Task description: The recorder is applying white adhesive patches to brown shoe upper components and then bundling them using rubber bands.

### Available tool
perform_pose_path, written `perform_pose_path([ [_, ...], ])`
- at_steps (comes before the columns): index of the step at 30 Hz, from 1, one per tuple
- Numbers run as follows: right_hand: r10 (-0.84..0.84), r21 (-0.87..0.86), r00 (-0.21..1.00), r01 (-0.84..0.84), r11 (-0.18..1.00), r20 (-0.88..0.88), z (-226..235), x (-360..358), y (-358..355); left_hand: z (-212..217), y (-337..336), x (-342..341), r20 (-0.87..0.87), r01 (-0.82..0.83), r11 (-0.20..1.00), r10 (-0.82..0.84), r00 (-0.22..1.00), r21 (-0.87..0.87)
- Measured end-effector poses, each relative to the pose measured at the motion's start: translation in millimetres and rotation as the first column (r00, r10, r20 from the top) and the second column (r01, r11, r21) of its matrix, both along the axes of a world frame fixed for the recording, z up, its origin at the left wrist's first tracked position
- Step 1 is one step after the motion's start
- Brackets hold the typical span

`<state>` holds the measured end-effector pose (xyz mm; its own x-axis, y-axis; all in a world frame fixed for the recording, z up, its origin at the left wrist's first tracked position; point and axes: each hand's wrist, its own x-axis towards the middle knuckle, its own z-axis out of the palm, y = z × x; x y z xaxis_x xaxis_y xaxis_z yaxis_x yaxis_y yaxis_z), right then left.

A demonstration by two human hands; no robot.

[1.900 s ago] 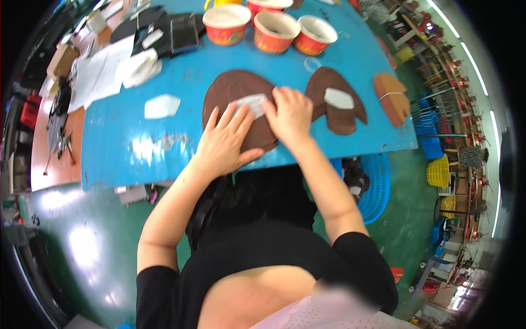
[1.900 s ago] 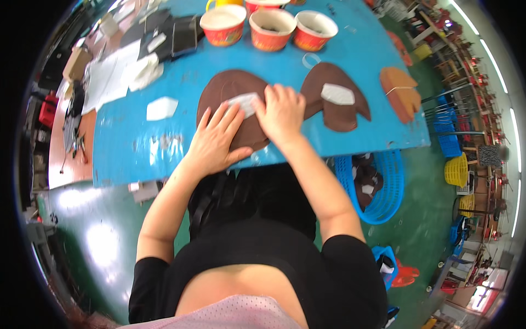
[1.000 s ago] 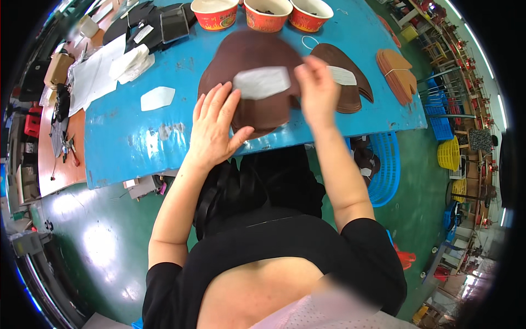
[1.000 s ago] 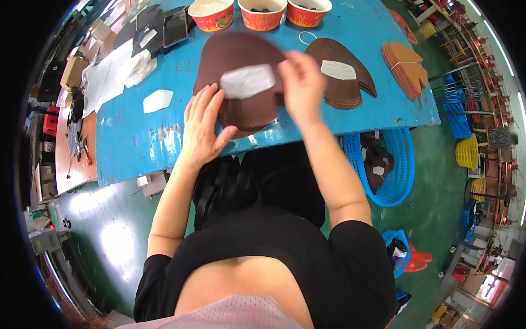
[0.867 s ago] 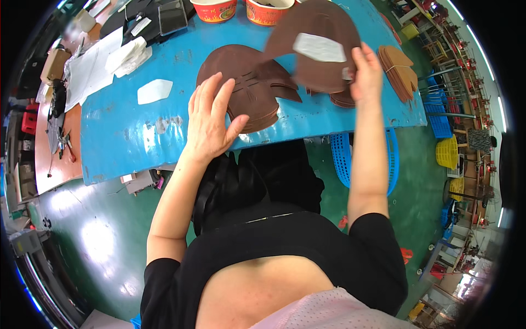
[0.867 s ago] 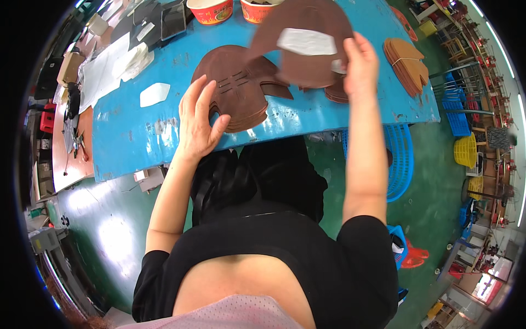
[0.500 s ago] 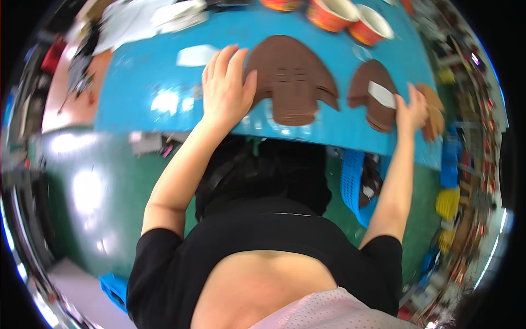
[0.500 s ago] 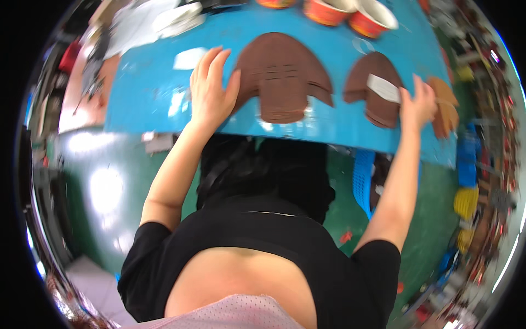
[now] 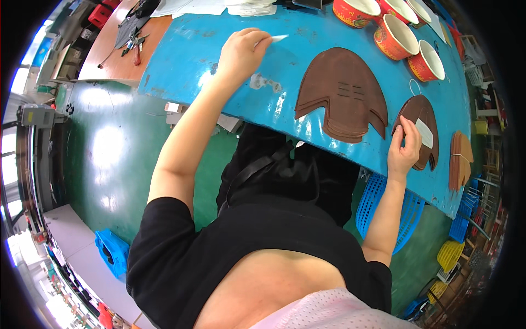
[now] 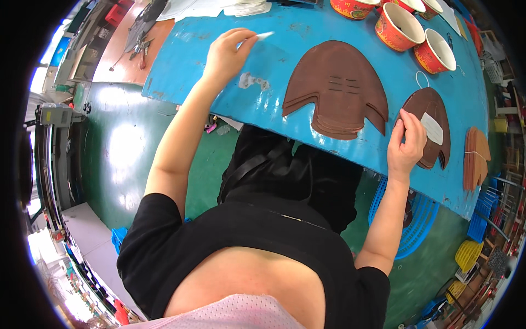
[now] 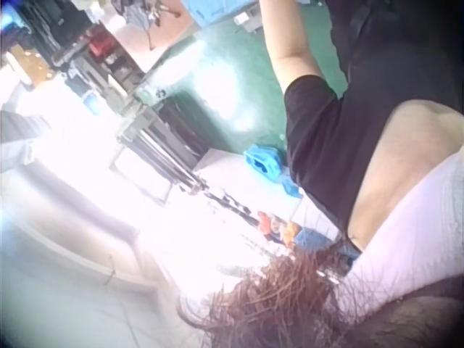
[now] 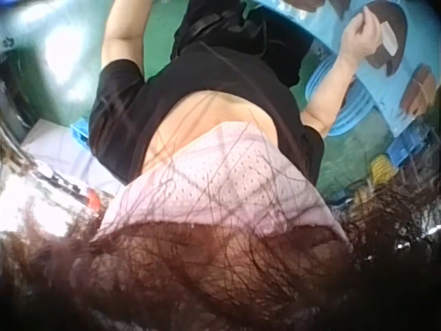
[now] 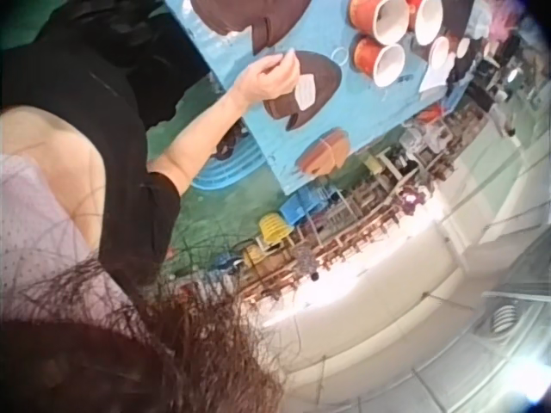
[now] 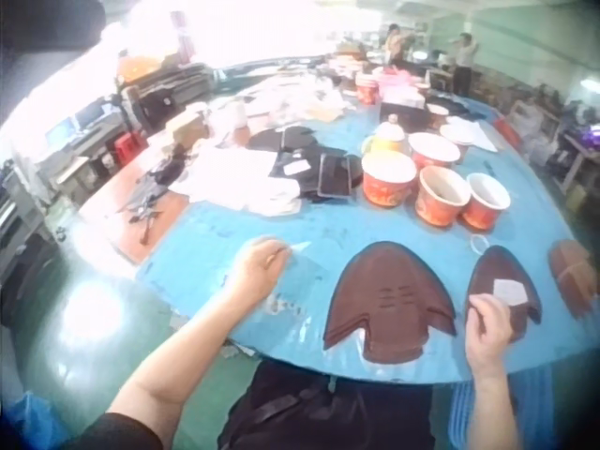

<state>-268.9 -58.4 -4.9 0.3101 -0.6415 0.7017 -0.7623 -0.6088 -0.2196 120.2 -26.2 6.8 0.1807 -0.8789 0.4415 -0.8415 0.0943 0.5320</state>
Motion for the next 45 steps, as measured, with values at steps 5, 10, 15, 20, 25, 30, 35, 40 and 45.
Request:
perform_pose_path([
  [5,0.152,0.266,0.811,-0.354,0.896,0.565,38.4,54.8,22.9,52.1,45.6,-75.6,-0.733,0.365,0.931,-0.228,0.641,0.029],
  [10,0.090,0.362,0.414,-0.867,0.343,0.906,82.6,108.8,35.4,40.0,60.5,-99.4,-0.845,0.509,0.861,-0.268,0.463,0.006],
  [15,0.059,0.435,0.479,-0.837,0.332,0.876,80.6,101.0,38.9,32.6,63.5,-106.0,-0.843,0.530,0.848,-0.274,0.463,0.015],
  [20,-0.034,0.491,0.511,-0.803,0.337,0.859,76.9,100.6,43.7,30.4,65.5,-105.1,-0.858,0.554,0.832,-0.266,0.438,0.025],
  [25,-0.002,0.508,0.544,-0.782,0.362,0.839,71.5,102.3,47.4,28.0,65.5,-105.9,-0.840,0.543,0.839,-0.276,0.466,0.025],
  [30,-0.020,0.510,0.539,-0.783,0.357,0.842,73.3,105.2,49.6,29.2,65.7,-103.5,-0.828,0.535,0.841,-0.240,0.506,0.084],
  [35,0.010,0.591,0.643,-0.710,0.383,0.766,68.0,103.4,47.6,27.9,63.9,-103.6,-0.801,0.497,0.866,-0.257,0.541,0.058],
  [40,-0.119,0.478,0.482,-0.745,0.465,0.868,62.1,102.7,46.4,35.4,66.5,-111.6,-0.426,0.210,0.937,-0.318,0.847,-0.280],
  [45,-0.083,0.334,0.331,-0.840,0.428,0.940,66.1,118.6,65.4,33.8,77.4,-137.4,-0.360,0.253,0.893,-0.390,0.847,-0.372],
])
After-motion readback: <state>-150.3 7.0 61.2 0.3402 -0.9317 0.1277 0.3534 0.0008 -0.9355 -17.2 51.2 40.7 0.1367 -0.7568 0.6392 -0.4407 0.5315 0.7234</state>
